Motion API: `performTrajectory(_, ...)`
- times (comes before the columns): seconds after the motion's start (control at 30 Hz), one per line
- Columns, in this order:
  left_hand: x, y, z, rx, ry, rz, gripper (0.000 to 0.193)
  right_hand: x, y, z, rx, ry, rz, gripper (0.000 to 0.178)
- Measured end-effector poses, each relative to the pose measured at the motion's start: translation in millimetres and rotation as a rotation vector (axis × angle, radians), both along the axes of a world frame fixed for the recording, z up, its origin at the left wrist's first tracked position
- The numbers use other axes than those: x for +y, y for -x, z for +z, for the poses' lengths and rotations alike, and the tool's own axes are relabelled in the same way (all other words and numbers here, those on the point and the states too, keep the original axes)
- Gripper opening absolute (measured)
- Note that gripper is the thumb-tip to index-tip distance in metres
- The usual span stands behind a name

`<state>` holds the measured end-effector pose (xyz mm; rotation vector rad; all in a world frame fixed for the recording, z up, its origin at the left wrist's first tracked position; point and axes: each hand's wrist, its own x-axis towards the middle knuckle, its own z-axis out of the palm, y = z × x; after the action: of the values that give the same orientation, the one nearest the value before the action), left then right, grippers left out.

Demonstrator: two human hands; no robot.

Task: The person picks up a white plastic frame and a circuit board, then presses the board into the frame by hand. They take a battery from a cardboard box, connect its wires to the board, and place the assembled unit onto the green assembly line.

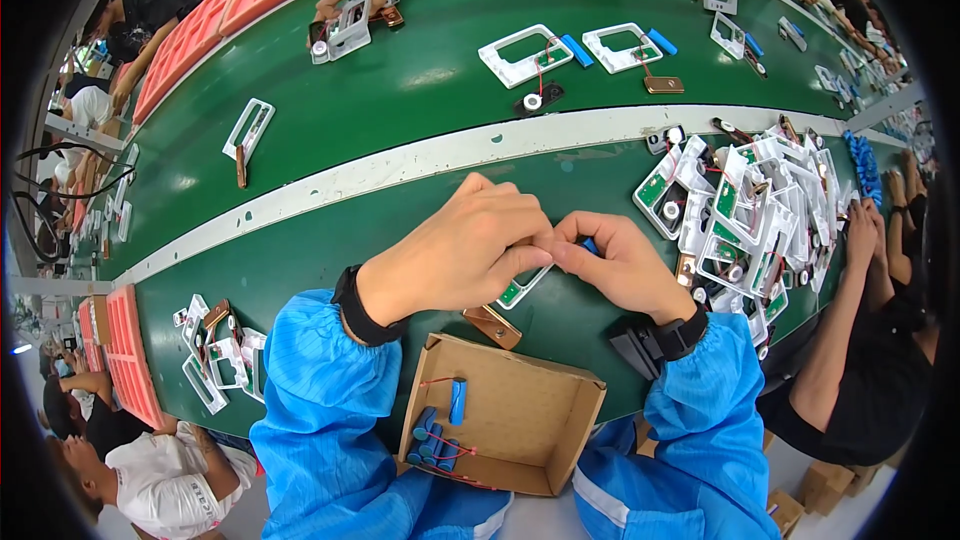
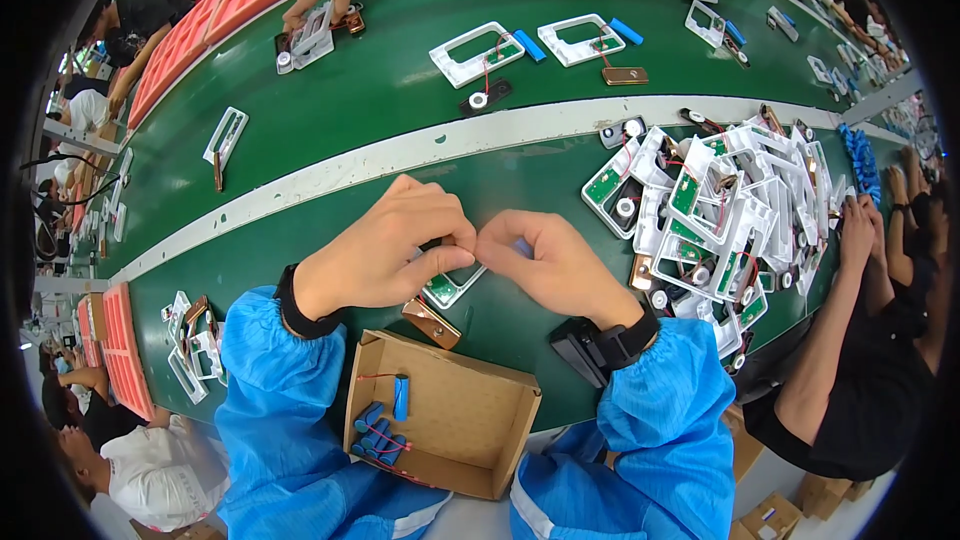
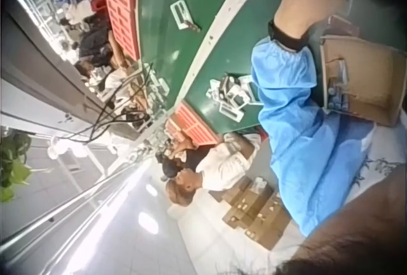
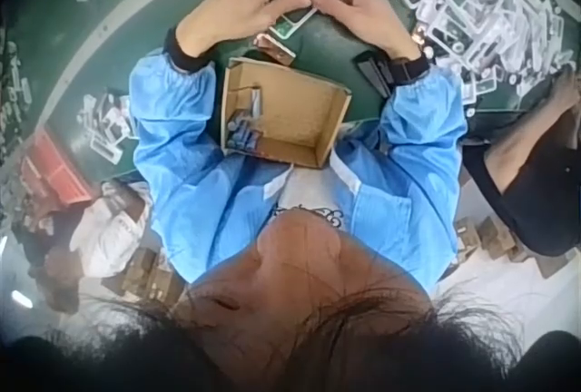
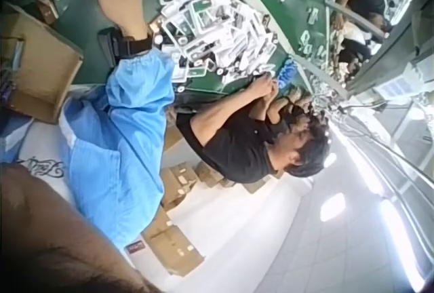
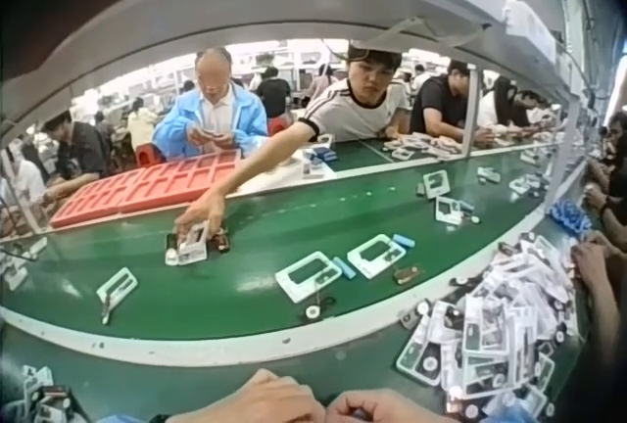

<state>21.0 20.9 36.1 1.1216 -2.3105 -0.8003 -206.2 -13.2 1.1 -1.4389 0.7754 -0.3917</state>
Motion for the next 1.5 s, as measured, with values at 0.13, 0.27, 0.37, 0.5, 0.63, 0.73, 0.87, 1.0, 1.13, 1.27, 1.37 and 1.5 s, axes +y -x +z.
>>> performTrajectory(0.13, 5, -5, -3, -0.136, -0.049, 0.067, 0.030, 1, 0, 1, 0.065, 0.204, -0.055, 0.015)
performTrajectory(0.27, 21, -2, 7, -0.377, 0.089, 0.193, 0.044, 0, 0, 10, 0.097, 0.292, -0.112, 0.012)
performTrajectory(0.37, 21, -4, 7, -0.436, 0.061, 0.230, 0.050, -1, 1, 7, 0.091, 0.333, -0.131, 0.010)
performTrajectory(0.5, 17, -5, 6, -0.363, -0.093, 0.195, 0.053, -2, 1, 3, 0.042, 0.353, -0.153, 0.007)
performTrajectory(0.63, 17, -1, 2, -0.343, -0.054, 0.194, 0.051, -1, 0, 3, 0.015, 0.336, -0.174, 0.006)
performTrajectory(0.73, 16, 3, -5, -0.284, 0.009, 0.211, 0.047, 0, -1, 1, 0.006, 0.339, -0.176, 0.006)
performTrajectory(0.87, 12, 3, -6, -0.217, 0.049, 0.171, 0.042, 0, 0, 1, 0.066, 0.435, -0.119, 0.006)
performTrajectory(1.0, 9, 1, -9, -0.154, 0.038, 0.143, 0.037, 3, -3, 0, 0.079, 0.473, -0.095, 0.005)
performTrajectory(1.13, 2, -1, -23, -0.124, 0.176, 0.054, 0.035, 4, -5, 2, 0.113, 0.543, -0.075, 0.005)
performTrajectory(1.27, -1, -1, -26, -0.007, 0.139, 0.047, 0.033, 3, -5, -4, 0.110, 0.585, -0.125, 0.006)
performTrajectory(1.37, 1, 2, -24, 0.077, 0.002, 0.128, 0.033, 1, -5, -10, 0.074, 0.634, -0.123, 0.006)
performTrajectory(1.5, 0, 3, -26, 0.085, 0.018, 0.078, 0.032, 4, -6, -2, 0.139, 0.527, -0.104, 0.006)
